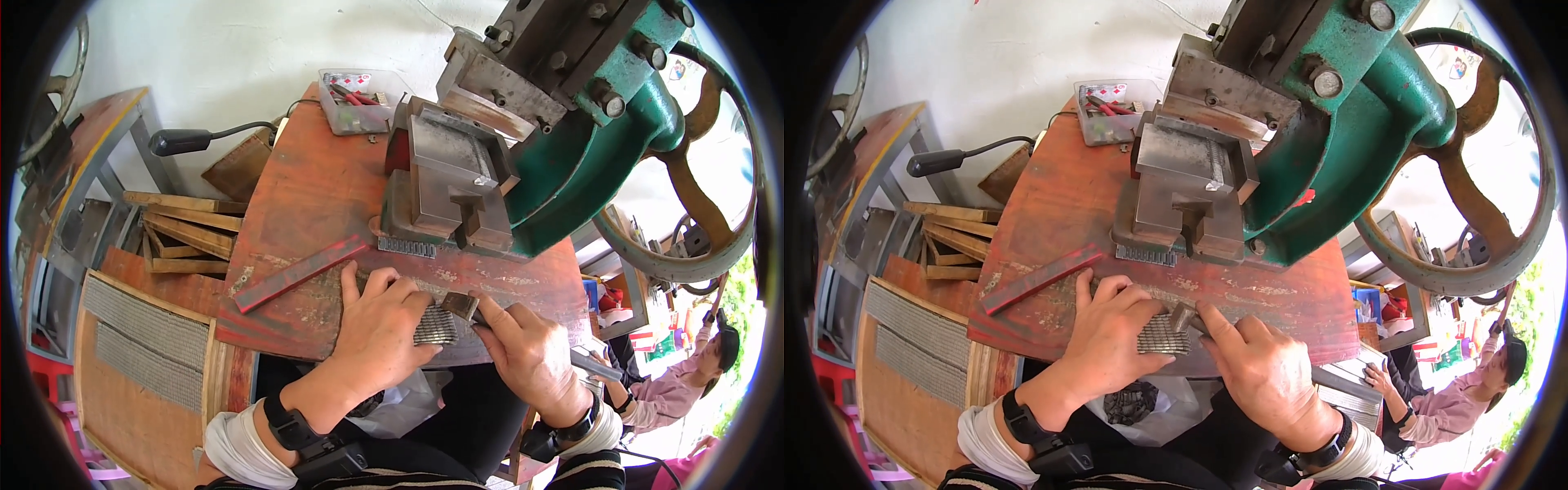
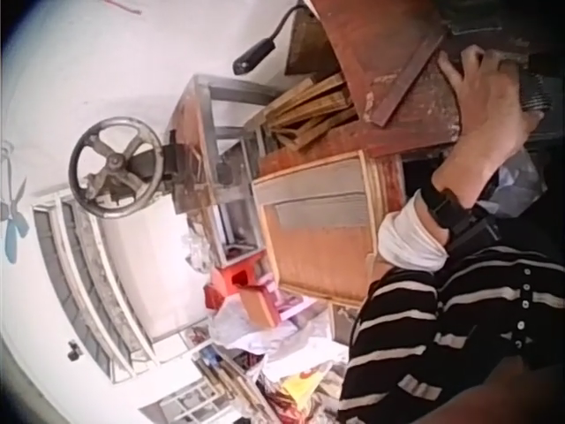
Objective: The person is assembling small metal components using a hand-operated press and a small hammer to secure them into a grid pattern.
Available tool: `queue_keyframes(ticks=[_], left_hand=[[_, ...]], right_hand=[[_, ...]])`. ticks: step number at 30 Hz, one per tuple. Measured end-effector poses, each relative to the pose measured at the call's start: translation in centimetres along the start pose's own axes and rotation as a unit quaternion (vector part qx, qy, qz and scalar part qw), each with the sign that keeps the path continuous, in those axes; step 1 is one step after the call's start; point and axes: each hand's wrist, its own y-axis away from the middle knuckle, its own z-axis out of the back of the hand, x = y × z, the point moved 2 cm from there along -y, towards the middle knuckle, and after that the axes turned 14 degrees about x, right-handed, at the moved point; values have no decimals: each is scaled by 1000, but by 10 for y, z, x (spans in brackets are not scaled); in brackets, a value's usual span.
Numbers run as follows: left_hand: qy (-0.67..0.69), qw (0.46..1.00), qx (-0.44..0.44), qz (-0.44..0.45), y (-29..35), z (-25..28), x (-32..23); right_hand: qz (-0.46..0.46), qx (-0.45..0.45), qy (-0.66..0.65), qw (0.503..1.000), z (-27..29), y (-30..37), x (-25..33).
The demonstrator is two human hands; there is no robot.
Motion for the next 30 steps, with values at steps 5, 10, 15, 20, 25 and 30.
queue_keyframes(ticks=[5,10,15,20,25,30], left_hand=[[-5,1000,-10,3,1,-4,3],[-2,1000,8,7,2,-1,2],[0,1000,6,-1,-1,0,-1],[-8,1000,11,13,1,0,1],[-8,1000,0,0,0,0,2],[-8,1000,9,-8,1,4,0]], right_hand=[[0,-30,-18,999,7,0,3],[-12,-2,2,1000,16,-1,8],[-16,31,20,999,7,-3,2],[17,-35,-22,999,23,-3,11],[-7,-13,-63,998,12,0,-2],[-44,-57,-89,993,-10,27,-41]])
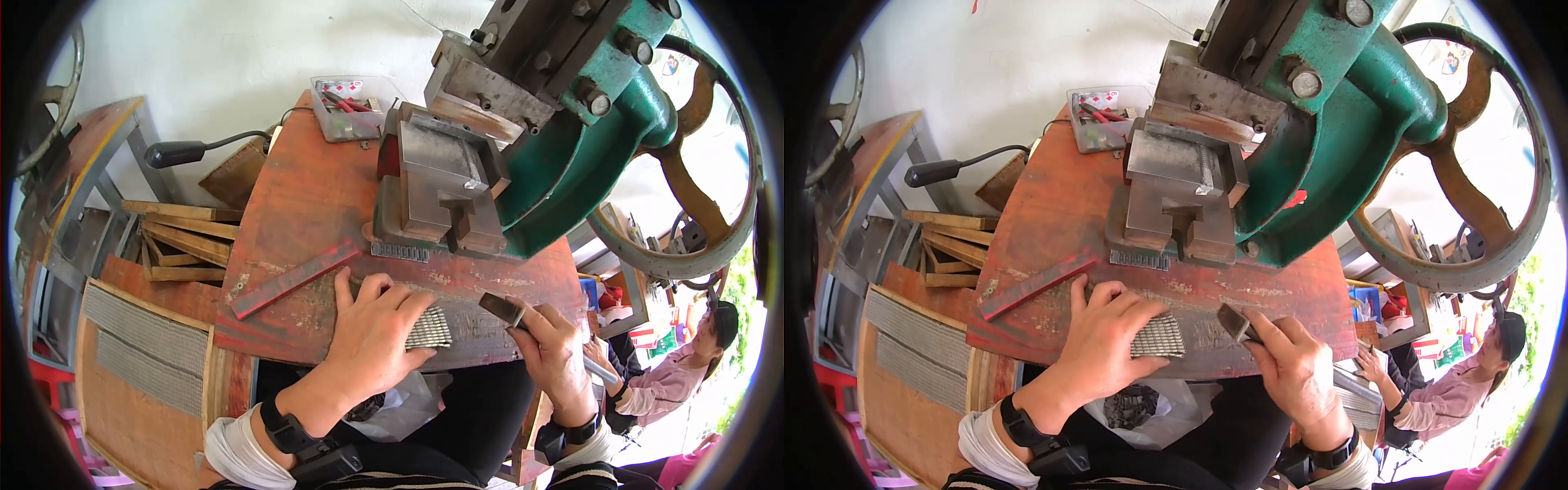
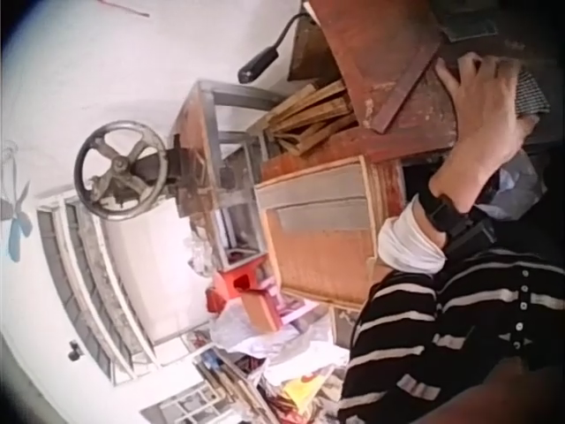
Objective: The person is assembling small metal components using a hand-operated press and a small hammer to secure them into a grid pattern.
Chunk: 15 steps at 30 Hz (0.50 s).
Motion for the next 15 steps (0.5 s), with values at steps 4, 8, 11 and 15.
queue_keyframes(ticks=[4,8,11,15], left_hand=[[-13,1000,2,-10,1,0,-1],[-22,1000,1,1,-1,-3,0],[-22,1000,12,-4,-1,-1,-1],[-35,999,24,15,2,-2,1]], right_hand=[[-16,3,55,998,-24,6,-37],[19,-7,71,997,-38,5,-62],[28,-50,101,993,-30,-3,-44],[158,24,19,987,-27,-31,18]])
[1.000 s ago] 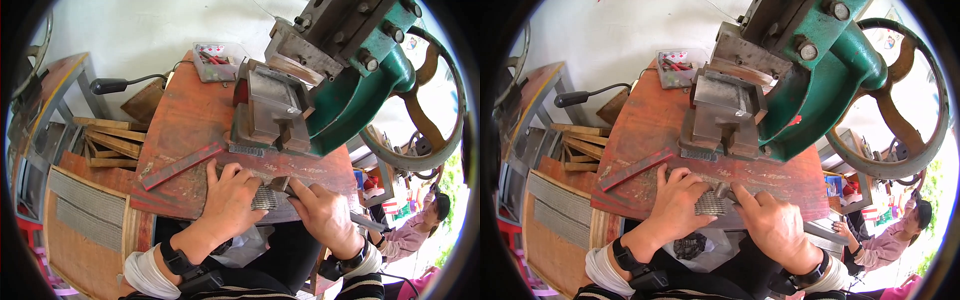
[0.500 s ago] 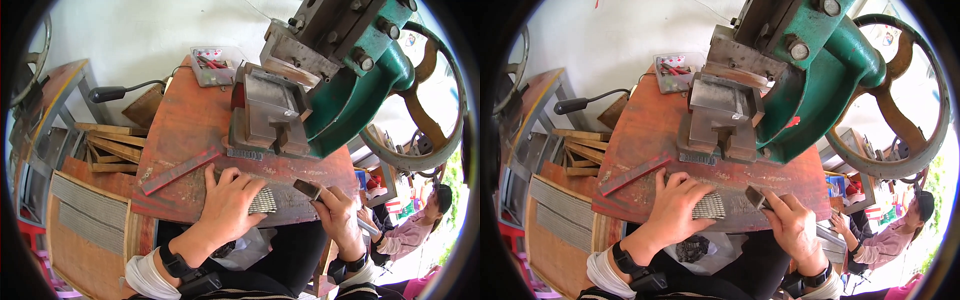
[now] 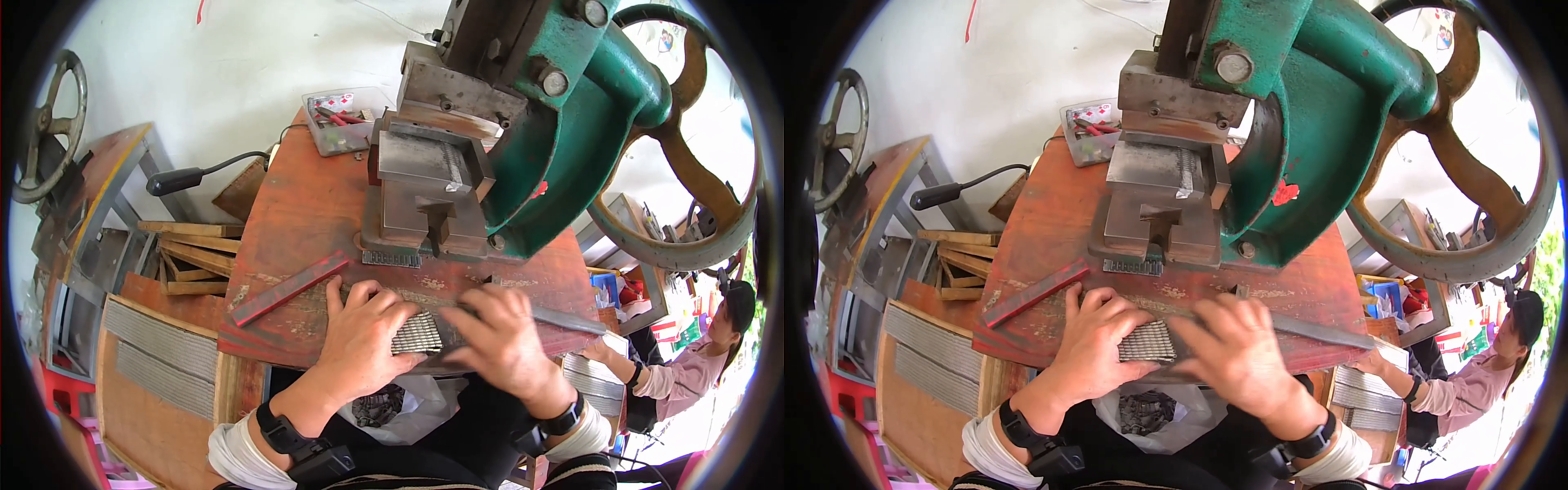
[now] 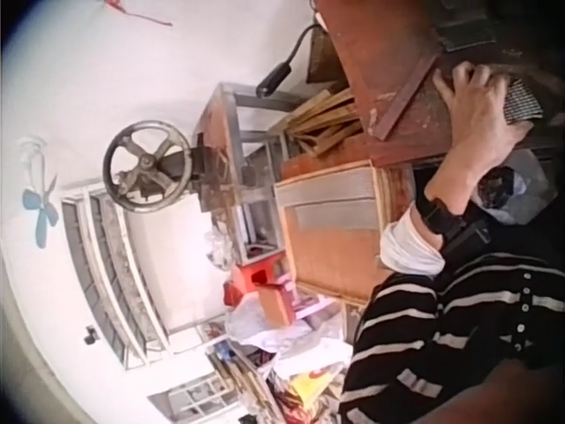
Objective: The person is assembling small metal components using a hand-operated press and a small hammer to secure them into a grid pattern.
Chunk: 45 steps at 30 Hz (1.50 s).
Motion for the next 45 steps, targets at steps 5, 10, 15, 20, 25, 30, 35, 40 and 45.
queue_keyframes(ticks=[5,10,15,20,25,30,35,40,45], left_hand=[[1,1000,1,2,-5,0,-3],[-4,1000,-1,8,-4,0,-3],[3,1000,-14,2,-4,1,-4],[0,1000,-13,0,-5,0,-3],[-3,1000,-24,-4,-5,1,-4],[-14,1000,-20,-7,-4,0,-3],[-14,1000,-18,-15,-3,0,-3],[-36,999,-21,-8,-2,-1,-2],[-37,999,-28,-13,-3,-1,-4]], right_hand=[[7,10,84,996,-11,-5,10],[14,1,97,995,-11,-1,12],[21,-29,135,990,-17,9,13],[13,-42,114,992,-20,12,14],[16,-42,100,994,-23,13,14],[10,-56,100,993,-21,16,13],[30,-74,110,991,-19,15,13],[71,-113,98,986,-21,17,12],[72,-110,104,986,-22,17,6]])
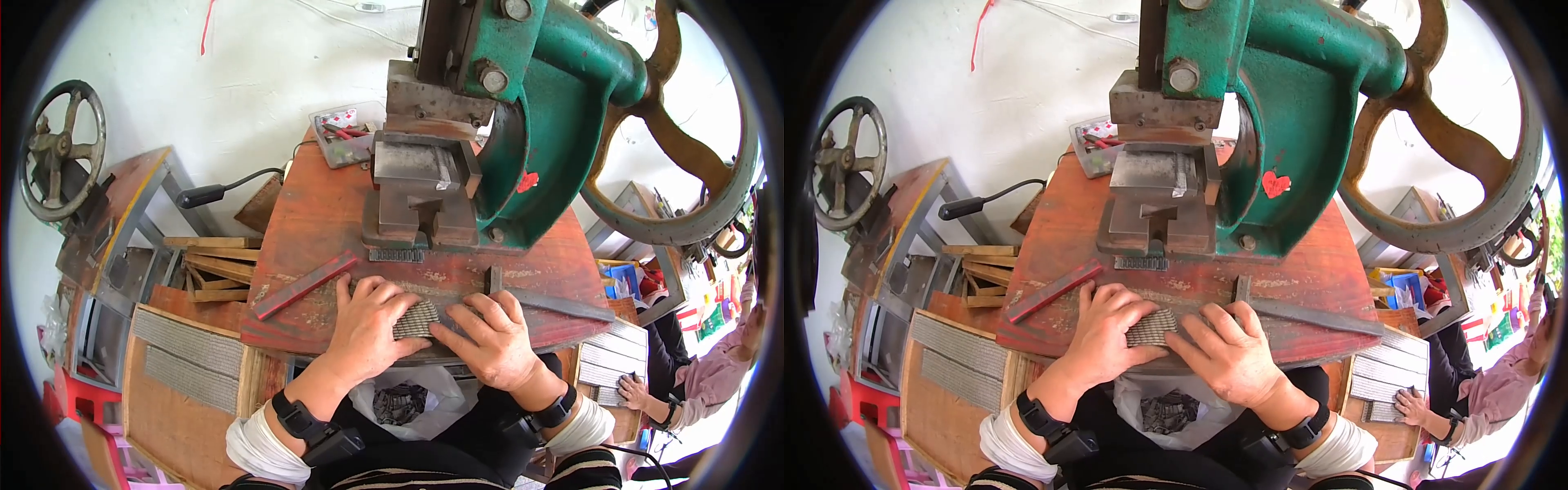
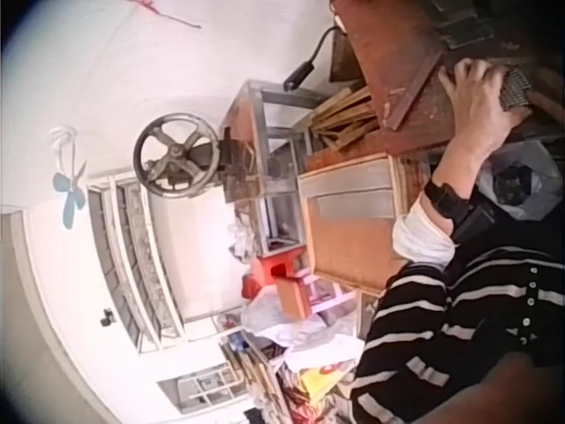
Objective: The person is assembling small metal components using a hand-operated press and a small hammer to secure them into a grid pattern.
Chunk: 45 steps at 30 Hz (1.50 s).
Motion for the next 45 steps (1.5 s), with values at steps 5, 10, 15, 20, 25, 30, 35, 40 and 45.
queue_keyframes(ticks=[5,10,15,20,25,30,35,40,45], left_hand=[[8,1000,4,-1,0,0,1],[-5,1000,7,2,1,1,1],[-1,1000,9,3,-1,1,-2],[5,1000,4,9,1,-1,1],[15,1000,-7,-3,1,-2,0],[22,1000,-13,-2,-1,-1,-2],[21,1000,-21,8,2,-3,2],[25,999,0,22,0,-2,-1],[29,999,0,23,0,-4,1]], right_hand=[[13,29,-3,999,0,-8,4],[8,20,-8,1000,0,4,-4],[4,18,-9,1000,6,7,-9],[-173,18,-36,984,8,27,-43],[-232,72,-158,957,-1,49,-79],[-171,101,-104,975,16,35,-71],[-121,179,-207,954,51,-3,-24],[-82,175,-158,968,49,-16,-1],[-105,187,-133,968,55,-22,0]])
